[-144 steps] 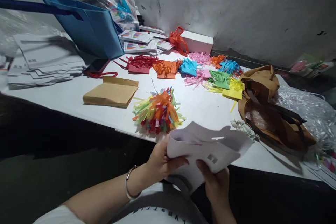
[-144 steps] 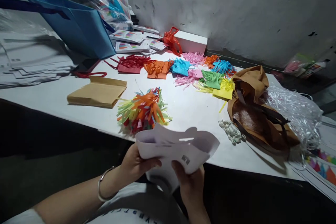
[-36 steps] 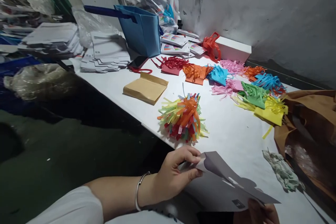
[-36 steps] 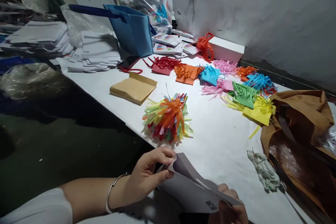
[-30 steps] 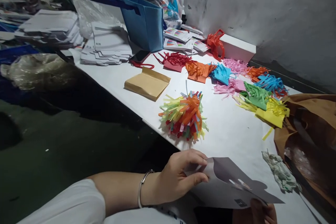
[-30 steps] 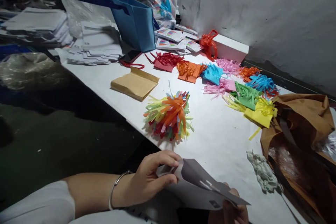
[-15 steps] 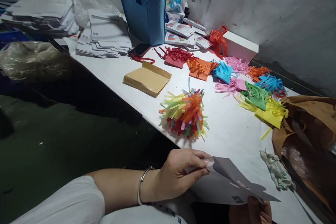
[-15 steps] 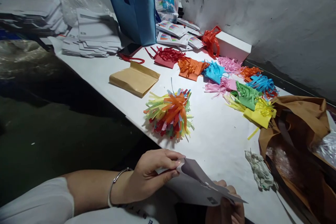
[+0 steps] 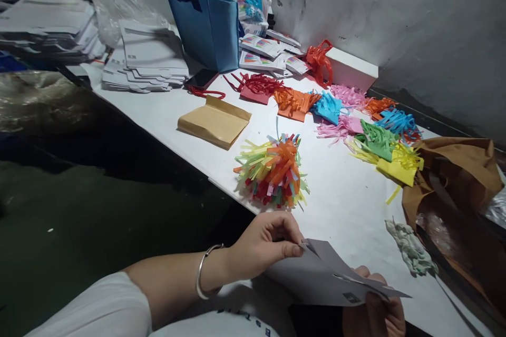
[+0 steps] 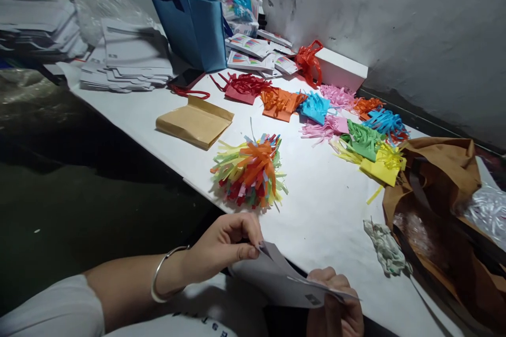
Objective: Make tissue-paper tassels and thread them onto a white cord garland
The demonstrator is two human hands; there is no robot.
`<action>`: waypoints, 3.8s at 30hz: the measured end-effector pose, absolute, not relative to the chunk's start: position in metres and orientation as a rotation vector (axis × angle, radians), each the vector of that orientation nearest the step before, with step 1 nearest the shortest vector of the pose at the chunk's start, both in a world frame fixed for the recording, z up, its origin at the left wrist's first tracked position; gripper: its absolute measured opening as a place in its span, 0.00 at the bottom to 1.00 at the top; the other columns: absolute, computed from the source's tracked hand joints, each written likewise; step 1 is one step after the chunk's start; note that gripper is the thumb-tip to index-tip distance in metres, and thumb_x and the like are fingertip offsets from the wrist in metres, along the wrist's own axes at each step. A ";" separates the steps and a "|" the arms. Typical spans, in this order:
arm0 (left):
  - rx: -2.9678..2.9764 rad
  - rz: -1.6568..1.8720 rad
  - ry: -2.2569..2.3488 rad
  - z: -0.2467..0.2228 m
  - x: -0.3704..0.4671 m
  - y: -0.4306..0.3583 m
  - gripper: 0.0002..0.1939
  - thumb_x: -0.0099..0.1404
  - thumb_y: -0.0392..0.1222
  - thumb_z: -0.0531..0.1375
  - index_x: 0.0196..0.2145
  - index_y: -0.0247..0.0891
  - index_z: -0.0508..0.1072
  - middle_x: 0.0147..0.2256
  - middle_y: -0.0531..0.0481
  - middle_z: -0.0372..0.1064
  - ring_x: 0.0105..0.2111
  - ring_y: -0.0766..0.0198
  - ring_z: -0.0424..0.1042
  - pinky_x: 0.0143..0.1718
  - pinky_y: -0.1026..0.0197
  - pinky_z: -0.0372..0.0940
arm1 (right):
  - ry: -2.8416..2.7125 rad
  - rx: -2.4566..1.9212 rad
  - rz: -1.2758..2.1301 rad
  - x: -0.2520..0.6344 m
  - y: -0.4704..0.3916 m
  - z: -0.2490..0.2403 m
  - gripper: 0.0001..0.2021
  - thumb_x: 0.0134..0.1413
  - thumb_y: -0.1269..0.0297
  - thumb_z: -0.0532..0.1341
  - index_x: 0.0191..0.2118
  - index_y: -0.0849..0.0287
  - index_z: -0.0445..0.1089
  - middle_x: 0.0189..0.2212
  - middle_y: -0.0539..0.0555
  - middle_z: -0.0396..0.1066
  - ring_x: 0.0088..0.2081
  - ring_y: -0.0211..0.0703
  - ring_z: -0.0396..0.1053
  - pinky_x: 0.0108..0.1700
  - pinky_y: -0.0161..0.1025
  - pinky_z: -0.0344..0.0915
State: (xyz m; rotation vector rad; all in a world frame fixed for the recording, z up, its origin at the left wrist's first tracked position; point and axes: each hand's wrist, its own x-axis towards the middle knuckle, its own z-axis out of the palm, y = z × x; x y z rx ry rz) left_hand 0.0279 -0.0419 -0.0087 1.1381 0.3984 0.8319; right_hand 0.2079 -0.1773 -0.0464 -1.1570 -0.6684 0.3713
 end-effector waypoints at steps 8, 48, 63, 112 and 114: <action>1.564 1.010 0.362 -0.002 0.022 -0.039 0.10 0.65 0.43 0.64 0.31 0.33 0.77 0.26 0.47 0.71 0.27 0.66 0.69 0.31 0.64 0.64 | -0.582 -1.019 0.326 0.206 -0.180 -0.048 0.10 0.48 0.68 0.72 0.27 0.54 0.70 0.21 0.45 0.66 0.25 0.38 0.66 0.29 0.40 0.68; 2.159 0.833 -0.031 0.012 0.035 0.024 0.16 0.69 0.33 0.58 0.53 0.37 0.74 0.40 0.41 0.79 0.37 0.60 0.78 0.38 0.64 0.72 | -0.664 -1.172 0.505 0.226 -0.162 -0.029 0.06 0.52 0.62 0.69 0.35 0.55 0.75 0.29 0.50 0.71 0.32 0.40 0.68 0.35 0.38 0.66; 2.168 0.701 -0.048 0.032 0.041 0.008 0.10 0.69 0.35 0.58 0.48 0.35 0.68 0.42 0.41 0.69 0.41 0.60 0.70 0.42 0.59 0.68 | -1.571 -1.349 0.383 0.251 -0.169 0.019 0.20 0.55 0.76 0.55 0.49 0.51 0.76 0.41 0.55 0.65 0.41 0.43 0.68 0.38 0.38 0.67; 1.840 0.880 0.453 0.012 0.041 -0.014 0.15 0.72 0.46 0.54 0.37 0.34 0.76 0.33 0.46 0.77 0.33 0.64 0.74 0.35 0.66 0.67 | -1.732 -1.695 0.540 0.262 -0.175 0.035 0.14 0.68 0.63 0.52 0.35 0.57 0.73 0.24 0.49 0.72 0.25 0.36 0.69 0.30 0.31 0.63; 1.897 0.847 0.456 0.014 0.042 -0.015 0.15 0.73 0.46 0.53 0.37 0.34 0.75 0.31 0.47 0.76 0.31 0.65 0.73 0.32 0.66 0.66 | -1.738 -1.748 0.596 0.264 -0.172 0.038 0.14 0.69 0.61 0.51 0.42 0.56 0.74 0.33 0.53 0.77 0.34 0.41 0.75 0.35 0.33 0.68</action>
